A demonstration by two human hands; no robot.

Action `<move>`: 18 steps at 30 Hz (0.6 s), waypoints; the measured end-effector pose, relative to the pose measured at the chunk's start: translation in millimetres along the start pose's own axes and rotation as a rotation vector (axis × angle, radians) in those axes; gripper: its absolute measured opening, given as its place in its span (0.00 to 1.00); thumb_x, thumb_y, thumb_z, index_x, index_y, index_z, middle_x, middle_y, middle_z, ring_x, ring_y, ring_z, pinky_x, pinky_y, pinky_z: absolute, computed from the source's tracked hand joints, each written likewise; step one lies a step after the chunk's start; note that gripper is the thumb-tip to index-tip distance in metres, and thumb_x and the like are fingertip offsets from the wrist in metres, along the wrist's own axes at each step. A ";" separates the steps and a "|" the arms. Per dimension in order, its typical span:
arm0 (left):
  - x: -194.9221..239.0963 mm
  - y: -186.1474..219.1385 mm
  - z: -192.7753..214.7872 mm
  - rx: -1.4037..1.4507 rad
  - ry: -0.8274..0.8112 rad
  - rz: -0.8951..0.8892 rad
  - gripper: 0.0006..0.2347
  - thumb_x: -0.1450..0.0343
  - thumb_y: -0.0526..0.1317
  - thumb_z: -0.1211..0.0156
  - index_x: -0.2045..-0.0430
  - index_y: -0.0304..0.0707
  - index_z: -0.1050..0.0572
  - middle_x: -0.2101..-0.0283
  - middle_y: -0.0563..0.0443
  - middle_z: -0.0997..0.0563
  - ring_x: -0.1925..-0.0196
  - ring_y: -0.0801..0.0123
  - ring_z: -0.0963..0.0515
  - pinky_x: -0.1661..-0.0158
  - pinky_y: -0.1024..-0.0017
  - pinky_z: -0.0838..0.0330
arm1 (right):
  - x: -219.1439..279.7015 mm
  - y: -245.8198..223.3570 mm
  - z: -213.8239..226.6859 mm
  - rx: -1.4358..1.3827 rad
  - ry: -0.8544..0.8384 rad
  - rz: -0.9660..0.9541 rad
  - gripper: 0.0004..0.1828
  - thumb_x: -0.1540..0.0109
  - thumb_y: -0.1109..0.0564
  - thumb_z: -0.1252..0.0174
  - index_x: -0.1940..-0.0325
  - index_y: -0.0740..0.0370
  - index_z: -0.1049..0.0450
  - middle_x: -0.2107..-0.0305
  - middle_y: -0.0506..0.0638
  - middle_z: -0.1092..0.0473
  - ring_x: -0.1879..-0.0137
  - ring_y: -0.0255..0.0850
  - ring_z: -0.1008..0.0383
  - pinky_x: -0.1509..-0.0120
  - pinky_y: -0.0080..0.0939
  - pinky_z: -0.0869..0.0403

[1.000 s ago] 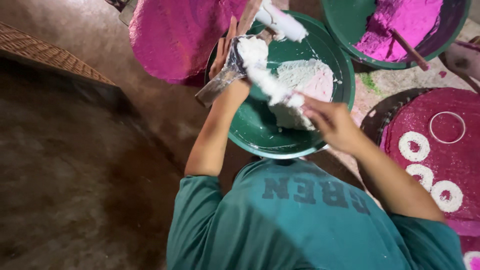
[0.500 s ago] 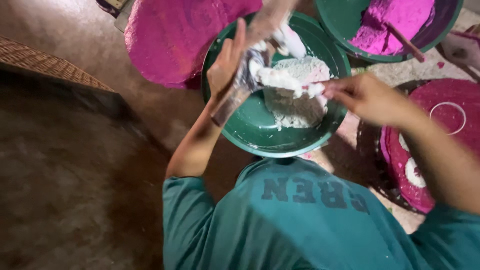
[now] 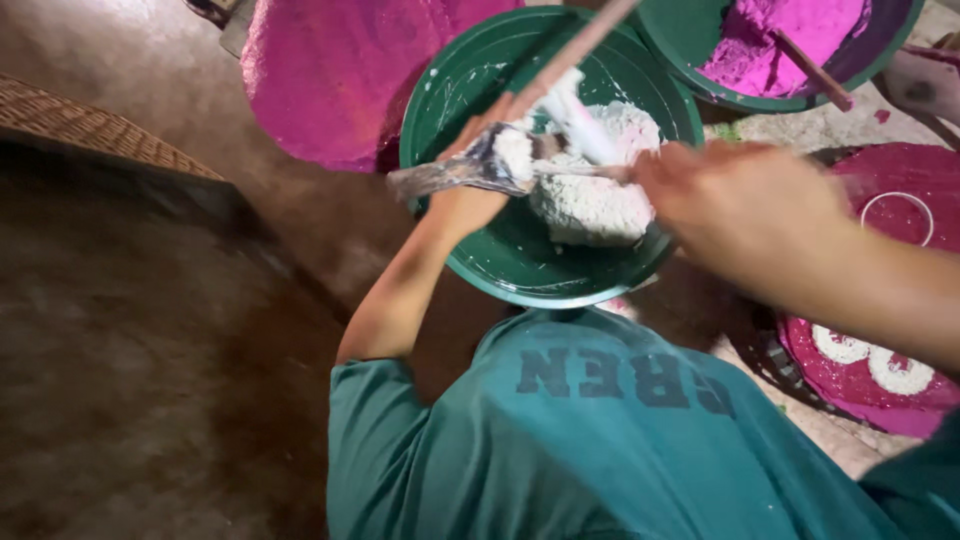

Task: The person uses a handheld extruder to pipe white paste into circular shapes on a pink glittery mat. They then scoop pink powder from a green bowl and sprinkle it into the center of each white circle, repeating the process across multiple units.

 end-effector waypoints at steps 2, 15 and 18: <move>-6.5 2.3 12.2 -0.037 -0.027 0.069 0.36 0.33 0.53 0.35 0.30 0.51 0.45 0.26 0.50 0.41 0.30 0.46 0.38 0.35 0.58 0.40 | 4.6 9.2 19.8 0.055 -0.018 -0.037 0.19 0.40 0.56 0.45 0.45 0.57 0.25 0.69 0.47 0.28 0.69 0.42 0.23 0.74 0.42 0.26; -9.6 -2.1 1.1 -0.002 0.083 0.059 0.28 0.27 0.48 0.40 0.30 0.47 0.38 0.30 0.50 0.34 0.33 0.50 0.28 0.35 0.60 0.32 | -1.0 -3.4 -23.4 -0.128 0.103 -0.127 0.13 0.38 0.57 0.44 0.50 0.60 0.24 0.70 0.51 0.27 0.70 0.46 0.23 0.72 0.46 0.27; -19.3 -4.9 10.8 -0.165 0.319 -0.043 0.28 0.26 0.48 0.39 0.30 0.44 0.37 0.28 0.45 0.39 0.32 0.50 0.29 0.33 0.58 0.32 | 4.3 11.0 -14.7 -0.498 0.177 -0.270 0.22 0.37 0.61 0.42 0.37 0.63 0.27 0.63 0.58 0.25 0.65 0.52 0.22 0.65 0.49 0.26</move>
Point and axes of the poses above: each hand's wrist, its own x-axis away from the middle knuckle, its own z-axis out of the back of the hand, y = z × x, the point moved 4 cm from there along -x, towards the middle knuckle
